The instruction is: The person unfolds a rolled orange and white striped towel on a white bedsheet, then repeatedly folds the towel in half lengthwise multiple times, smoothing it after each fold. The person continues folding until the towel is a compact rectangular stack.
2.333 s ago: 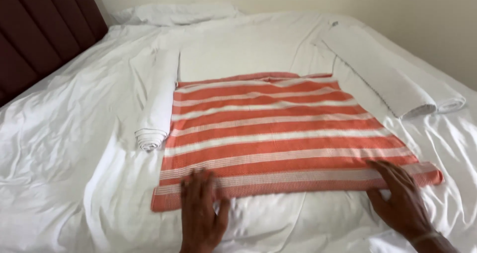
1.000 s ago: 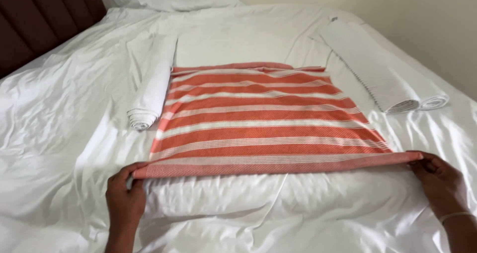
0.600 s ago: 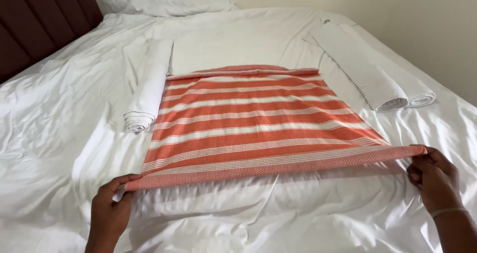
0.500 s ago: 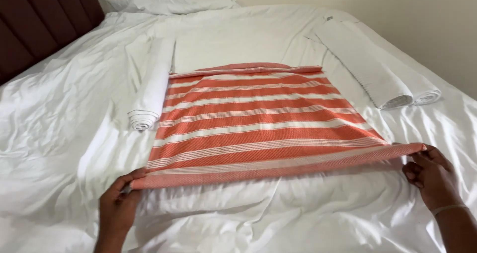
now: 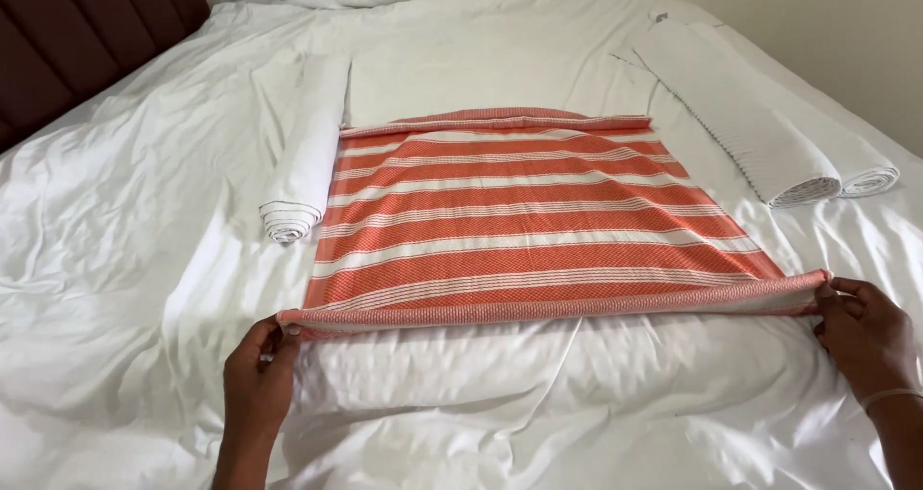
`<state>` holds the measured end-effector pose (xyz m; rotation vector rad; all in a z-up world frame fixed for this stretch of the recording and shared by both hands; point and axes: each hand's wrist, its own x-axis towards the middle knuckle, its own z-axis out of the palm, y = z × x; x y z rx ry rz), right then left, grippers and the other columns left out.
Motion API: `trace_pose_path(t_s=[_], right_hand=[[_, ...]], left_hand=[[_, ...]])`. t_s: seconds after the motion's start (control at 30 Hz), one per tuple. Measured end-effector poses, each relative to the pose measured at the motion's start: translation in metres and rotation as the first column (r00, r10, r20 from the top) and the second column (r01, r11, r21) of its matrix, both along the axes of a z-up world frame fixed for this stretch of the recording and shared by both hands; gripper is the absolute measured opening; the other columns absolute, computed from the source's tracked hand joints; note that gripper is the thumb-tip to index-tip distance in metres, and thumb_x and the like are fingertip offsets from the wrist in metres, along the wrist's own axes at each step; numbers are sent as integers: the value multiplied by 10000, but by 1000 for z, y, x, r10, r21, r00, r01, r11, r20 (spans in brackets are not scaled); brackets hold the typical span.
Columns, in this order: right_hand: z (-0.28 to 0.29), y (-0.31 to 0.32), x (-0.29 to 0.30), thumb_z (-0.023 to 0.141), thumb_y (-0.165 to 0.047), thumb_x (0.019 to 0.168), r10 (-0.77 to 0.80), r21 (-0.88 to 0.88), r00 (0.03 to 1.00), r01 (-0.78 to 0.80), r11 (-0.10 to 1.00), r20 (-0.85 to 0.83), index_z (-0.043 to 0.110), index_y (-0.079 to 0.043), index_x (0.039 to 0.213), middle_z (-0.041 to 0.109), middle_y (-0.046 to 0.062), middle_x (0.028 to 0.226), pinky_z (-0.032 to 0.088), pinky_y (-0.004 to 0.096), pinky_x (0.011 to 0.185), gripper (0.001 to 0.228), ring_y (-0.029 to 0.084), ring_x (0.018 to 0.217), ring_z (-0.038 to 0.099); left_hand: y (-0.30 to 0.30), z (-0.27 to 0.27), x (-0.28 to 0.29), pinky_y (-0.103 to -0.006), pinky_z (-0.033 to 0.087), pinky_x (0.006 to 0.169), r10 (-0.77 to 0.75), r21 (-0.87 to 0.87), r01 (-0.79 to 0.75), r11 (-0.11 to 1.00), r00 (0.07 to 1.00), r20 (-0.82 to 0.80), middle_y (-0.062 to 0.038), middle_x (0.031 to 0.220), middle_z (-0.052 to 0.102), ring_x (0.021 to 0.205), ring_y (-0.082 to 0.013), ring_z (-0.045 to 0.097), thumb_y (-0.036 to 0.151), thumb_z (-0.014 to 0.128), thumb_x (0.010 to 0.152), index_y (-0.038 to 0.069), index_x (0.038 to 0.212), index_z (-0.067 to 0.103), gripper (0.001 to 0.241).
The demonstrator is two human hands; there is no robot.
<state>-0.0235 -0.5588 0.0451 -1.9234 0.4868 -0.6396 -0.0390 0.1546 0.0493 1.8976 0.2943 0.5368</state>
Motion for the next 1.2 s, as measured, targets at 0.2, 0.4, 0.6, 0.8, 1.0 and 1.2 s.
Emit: trace_pose_path(t_s=[0.2, 0.4, 0.6, 0.8, 1.0, 1.2], right_hand=[[20, 27, -10, 698, -352, 1100, -188, -332, 976, 143, 932, -106, 723, -18, 1290, 771, 138, 1092, 526, 350, 814, 385, 195, 911, 690], [23, 27, -9, 719, -408, 1045, -171, -228, 978, 141, 963, -118, 722, -47, 1309, 767, 119, 1101, 539, 375, 840, 447, 231, 930, 702], [28, 35, -11, 767, -443, 1006, -174, -284, 977, 133, 950, -122, 732, -39, 1277, 770, 91, 1080, 531, 357, 878, 487, 200, 958, 709], [30, 32, -3, 813, -442, 927, -226, -329, 951, 148, 933, -213, 741, -79, 1255, 774, 101, 1055, 536, 392, 889, 495, 240, 935, 718], [-9, -3, 19, 795, -326, 915, -312, -476, 946, 238, 846, -82, 769, -84, 1169, 775, 118, 1030, 520, 415, 981, 352, 277, 1005, 708], [40, 180, 19, 749, -1, 813, 127, -679, 972, 40, 733, 195, 683, -80, 1194, 658, 144, 1255, 450, 469, 1088, 395, 344, 1224, 584]], left_hand=[[-3, 0, 0, -285, 426, 663, 28, -30, -30, 999, 998, -51, -50, 820, 670, 727, -111, 522, 282, 734, 973, 6, 1142, 755, 324], [-13, 8, -2, -263, 475, 705, 96, 13, -96, 995, 995, -25, -35, 855, 742, 741, -94, 599, 308, 727, 966, 28, 1160, 758, 342], [-29, 18, -2, -269, 512, 728, 188, 54, -190, 980, 981, 41, -69, 846, 747, 763, -120, 653, 358, 772, 948, -9, 1146, 747, 418], [-45, 39, 4, -342, 539, 805, 390, 71, -385, 920, 918, -79, -74, 863, 774, 835, -229, 744, 363, 821, 884, 20, 1054, 786, 384], [-60, 18, 20, -470, 528, 844, 541, 188, -553, 812, 833, 113, -133, 1036, 738, 946, -352, 697, 196, 789, 800, 17, 1072, 709, 335], [-124, 24, 26, -537, 334, 1187, -191, 604, -114, 789, 889, 417, -222, 1468, 558, 1381, -412, 495, 162, 623, 863, -4, 1363, 563, 530]])
